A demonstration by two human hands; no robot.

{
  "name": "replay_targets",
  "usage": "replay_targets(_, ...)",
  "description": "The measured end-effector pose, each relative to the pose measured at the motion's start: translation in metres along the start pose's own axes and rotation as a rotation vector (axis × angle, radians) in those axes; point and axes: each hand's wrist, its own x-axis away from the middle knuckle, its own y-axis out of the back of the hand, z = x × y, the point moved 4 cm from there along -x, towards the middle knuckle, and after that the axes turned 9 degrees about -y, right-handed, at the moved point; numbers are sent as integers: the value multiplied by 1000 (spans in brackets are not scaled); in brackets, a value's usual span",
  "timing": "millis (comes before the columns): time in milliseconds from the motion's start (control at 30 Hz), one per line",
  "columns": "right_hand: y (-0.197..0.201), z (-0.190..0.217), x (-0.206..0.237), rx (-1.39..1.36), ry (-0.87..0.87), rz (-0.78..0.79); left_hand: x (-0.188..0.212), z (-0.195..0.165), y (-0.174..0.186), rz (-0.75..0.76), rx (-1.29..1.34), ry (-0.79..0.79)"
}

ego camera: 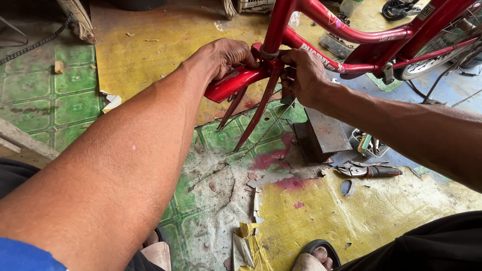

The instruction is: The person removes a bolt from the bicycle frame using a wrench, then retrieves a red mudguard and attaches it to the front fork. They tighten the mudguard with a wrench and later handle a small metal part near the handlebar area.

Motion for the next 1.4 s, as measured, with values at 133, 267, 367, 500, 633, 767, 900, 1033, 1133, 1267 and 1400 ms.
replay_targets(133, 3, -11, -5, -33, 21, -30, 2, 7, -12, 20, -27, 0)
replay_targets(267, 0, -8, -4, -22, -9, -93, 4, 6, -5, 40, -53, 31)
replay_targets(367, -6, -2, 4, -50, -8, -84, -1, -2, -2, 1, -241, -18)
replay_targets(500, -14, 3, 8, -9, -36, -81, -2, -9, -1, 82, -144, 22)
replay_targets(633, -14, 0, 8, -16, -46, -62, 6, -8, 0, 18, -123, 24)
replay_targets(767, -12, 0, 9, -25, -19, -40, 11, -14, 0, 50, -133, 35)
replay_targets(900, -11, 5, 10, -45, -22, -11, 20, -19, 11, 7, 76, 176)
replay_targets(1033, -10, 8, 9, -59, 2, 57, 22, -28, 14, -115, -69, 183)
replay_targets(1133, -9, 4, 9, -57, 18, 63, 23, -33, 5, -131, -115, 191)
replay_targets(1267, -9, -4, 13, -43, 20, -103, 35, -42, -4, -39, -48, 116)
replay_targets(1400, -20, -23, 29, 66, 92, -243, 54, -47, -18, 164, -160, -21)
